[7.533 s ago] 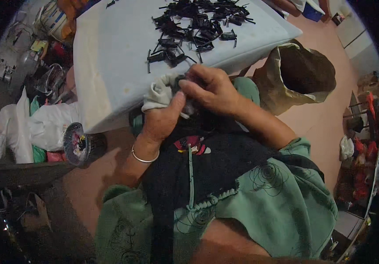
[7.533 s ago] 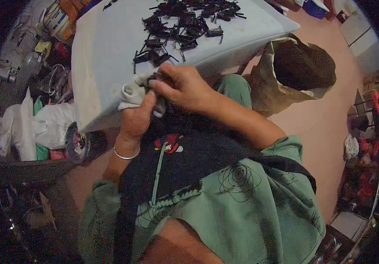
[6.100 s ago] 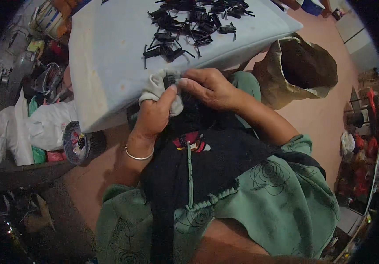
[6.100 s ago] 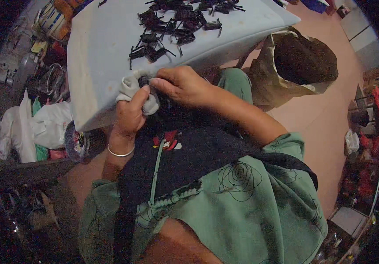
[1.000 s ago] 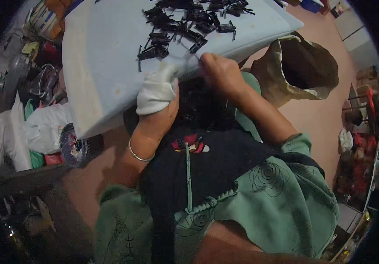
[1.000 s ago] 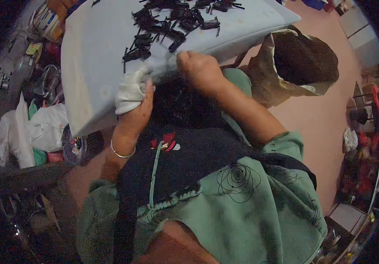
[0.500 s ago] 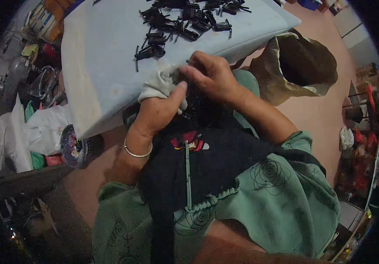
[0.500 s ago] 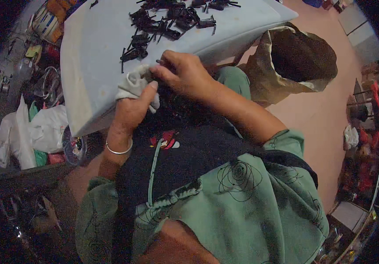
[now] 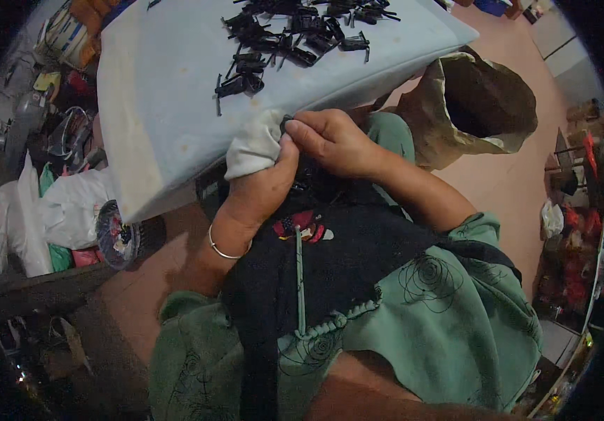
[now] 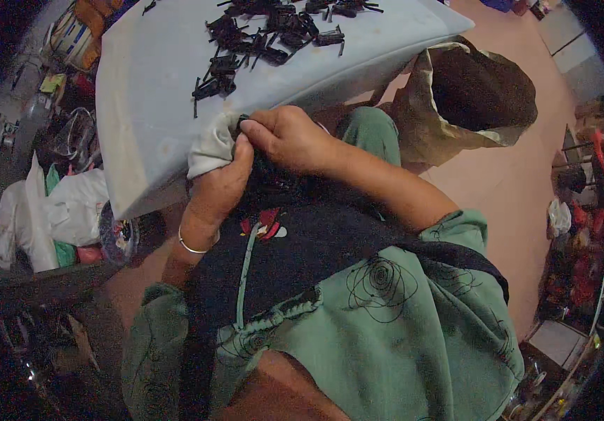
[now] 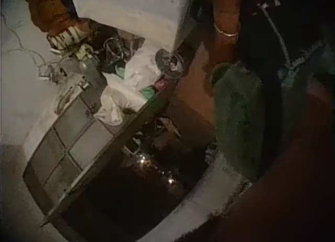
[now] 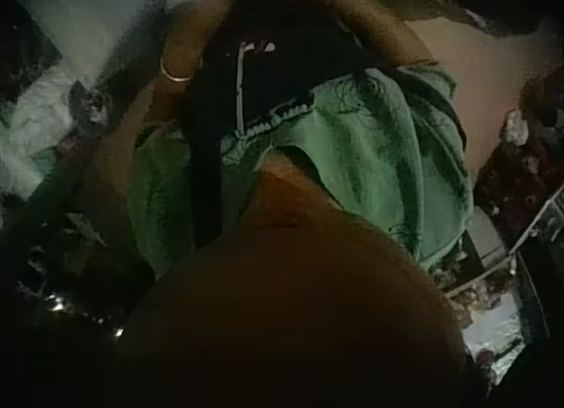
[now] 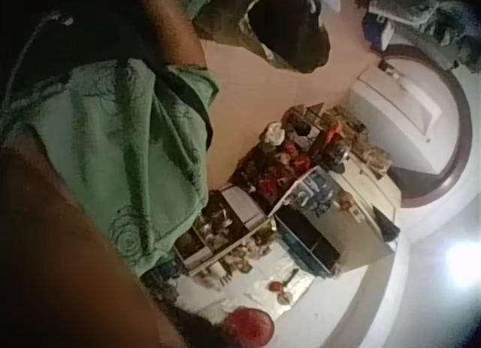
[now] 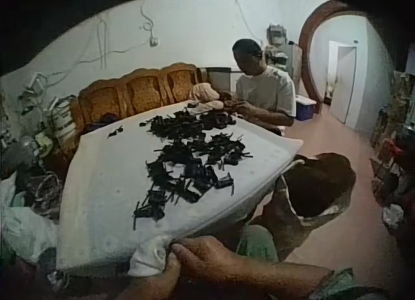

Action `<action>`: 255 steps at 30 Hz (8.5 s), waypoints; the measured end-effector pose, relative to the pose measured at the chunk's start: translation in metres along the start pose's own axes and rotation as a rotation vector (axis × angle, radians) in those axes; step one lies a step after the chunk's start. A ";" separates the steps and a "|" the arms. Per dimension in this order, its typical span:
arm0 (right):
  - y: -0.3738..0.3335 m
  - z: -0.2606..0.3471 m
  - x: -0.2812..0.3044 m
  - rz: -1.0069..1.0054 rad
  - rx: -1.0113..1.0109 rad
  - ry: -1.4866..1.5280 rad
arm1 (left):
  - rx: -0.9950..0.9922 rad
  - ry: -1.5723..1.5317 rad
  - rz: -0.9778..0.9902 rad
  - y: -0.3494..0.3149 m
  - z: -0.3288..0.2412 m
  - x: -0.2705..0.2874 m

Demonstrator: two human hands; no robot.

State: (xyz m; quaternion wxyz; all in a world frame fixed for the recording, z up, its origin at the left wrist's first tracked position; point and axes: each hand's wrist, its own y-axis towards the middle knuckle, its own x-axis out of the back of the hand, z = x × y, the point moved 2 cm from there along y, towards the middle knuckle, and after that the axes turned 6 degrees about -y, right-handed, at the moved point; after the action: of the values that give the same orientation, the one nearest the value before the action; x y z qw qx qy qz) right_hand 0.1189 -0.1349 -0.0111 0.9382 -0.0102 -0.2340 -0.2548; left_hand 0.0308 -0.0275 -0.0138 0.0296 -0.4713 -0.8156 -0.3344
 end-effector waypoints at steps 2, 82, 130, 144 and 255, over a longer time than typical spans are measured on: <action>0.001 -0.010 -0.008 -0.034 -0.009 0.065 | -0.064 0.086 -0.007 0.000 0.002 -0.001; 0.081 -0.024 0.024 -0.300 0.202 -0.734 | -0.021 0.175 0.164 -0.004 0.015 0.027; 0.032 -0.016 -0.031 -0.156 0.074 0.150 | -0.210 0.282 -0.084 0.003 0.009 0.014; 0.021 -0.006 -0.001 0.092 0.178 -0.265 | 0.410 -0.773 -0.197 0.005 0.026 0.019; 0.022 -0.031 -0.043 -0.180 -0.001 0.188 | -0.150 0.285 0.012 -0.010 0.018 0.006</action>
State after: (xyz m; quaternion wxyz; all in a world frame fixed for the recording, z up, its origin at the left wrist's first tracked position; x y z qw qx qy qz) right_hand 0.1103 -0.0993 -0.0559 0.9293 0.0344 -0.1449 -0.3379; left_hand 0.0242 -0.0162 -0.0307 0.1118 -0.4249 -0.7730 -0.4575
